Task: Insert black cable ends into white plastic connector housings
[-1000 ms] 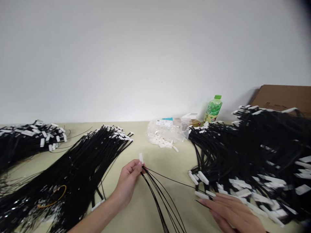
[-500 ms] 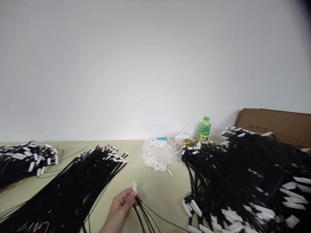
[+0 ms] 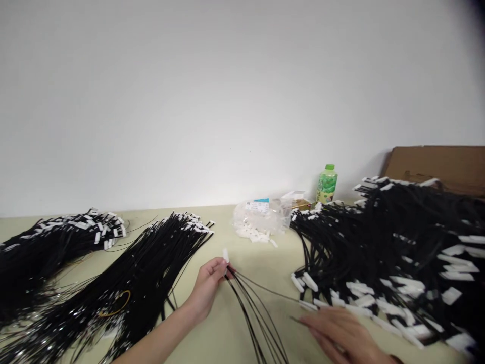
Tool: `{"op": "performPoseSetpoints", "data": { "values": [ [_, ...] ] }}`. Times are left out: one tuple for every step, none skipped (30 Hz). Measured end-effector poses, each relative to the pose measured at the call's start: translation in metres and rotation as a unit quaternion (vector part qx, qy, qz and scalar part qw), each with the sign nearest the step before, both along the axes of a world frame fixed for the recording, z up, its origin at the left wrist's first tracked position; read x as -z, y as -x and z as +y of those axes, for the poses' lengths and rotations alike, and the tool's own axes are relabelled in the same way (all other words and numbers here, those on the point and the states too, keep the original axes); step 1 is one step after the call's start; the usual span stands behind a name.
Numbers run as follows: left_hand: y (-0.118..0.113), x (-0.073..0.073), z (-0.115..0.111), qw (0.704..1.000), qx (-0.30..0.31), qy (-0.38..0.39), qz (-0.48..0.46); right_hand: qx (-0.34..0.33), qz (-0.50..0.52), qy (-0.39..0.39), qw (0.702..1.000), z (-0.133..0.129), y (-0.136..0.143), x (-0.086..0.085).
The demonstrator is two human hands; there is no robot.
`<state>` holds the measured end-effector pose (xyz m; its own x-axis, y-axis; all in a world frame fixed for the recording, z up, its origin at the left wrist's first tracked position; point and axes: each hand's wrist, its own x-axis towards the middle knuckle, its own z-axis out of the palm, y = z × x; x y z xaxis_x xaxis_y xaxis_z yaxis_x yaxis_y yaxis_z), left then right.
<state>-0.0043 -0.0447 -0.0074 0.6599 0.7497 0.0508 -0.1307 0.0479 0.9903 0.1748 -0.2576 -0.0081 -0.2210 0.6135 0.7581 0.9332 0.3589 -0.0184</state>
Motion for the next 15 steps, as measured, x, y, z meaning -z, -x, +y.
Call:
{"op": "performPoseSetpoints", "data": {
  "values": [
    [0.000,-0.002,-0.001,1.000,-0.003,0.001,-0.002,0.010,0.023,-0.001,1.000,0.000,0.000,0.000],
    [0.000,-0.003,-0.001,1.000,-0.003,0.004,-0.005,0.014,0.046,0.002,0.999,0.002,0.000,0.001],
    [0.000,-0.005,-0.002,1.000,0.000,0.006,-0.007,0.015,0.061,0.013,0.998,0.004,0.000,0.003],
    [0.000,-0.006,-0.002,1.000,0.001,0.009,-0.008,0.017,0.074,0.014,0.997,0.006,0.000,0.005],
    [0.000,-0.007,-0.002,1.000,0.004,0.012,-0.007,0.021,0.081,0.024,0.996,0.009,0.001,0.007],
    [0.000,-0.007,-0.001,1.000,0.005,0.011,-0.006,0.015,0.086,0.038,0.995,0.011,0.002,0.009],
    [0.000,-0.006,-0.001,1.000,0.008,0.009,-0.006,0.009,0.090,0.060,0.994,0.013,0.003,0.009],
    [0.000,-0.006,0.000,1.000,0.011,0.005,-0.008,0.003,0.090,0.082,0.993,0.014,0.005,0.009],
    [0.000,-0.005,0.000,1.000,0.013,0.000,-0.011,0.000,0.087,0.097,0.991,0.014,0.007,0.007],
    [0.001,-0.004,0.001,1.000,0.017,-0.006,-0.013,-0.003,0.081,0.105,0.991,0.013,0.010,0.005],
    [0.001,-0.004,0.002,1.000,0.019,-0.011,-0.014,-0.004,0.074,0.107,0.992,0.012,0.012,0.003],
    [0.001,-0.003,0.003,1.000,0.016,-0.014,-0.012,-0.006,0.065,0.103,0.992,0.011,0.015,0.000],
    [0.002,-0.002,0.004,1.000,0.014,-0.015,-0.014,-0.006,0.057,0.100,0.993,0.009,0.017,-0.002],
    [0.002,-0.001,0.006,1.000,0.010,-0.012,-0.020,-0.011,0.044,0.093,0.995,0.008,0.018,-0.005],
    [0.003,0.000,0.008,1.000,0.014,-0.010,-0.024,-0.025,0.024,0.081,0.996,0.007,0.019,-0.008]
  ]
}}
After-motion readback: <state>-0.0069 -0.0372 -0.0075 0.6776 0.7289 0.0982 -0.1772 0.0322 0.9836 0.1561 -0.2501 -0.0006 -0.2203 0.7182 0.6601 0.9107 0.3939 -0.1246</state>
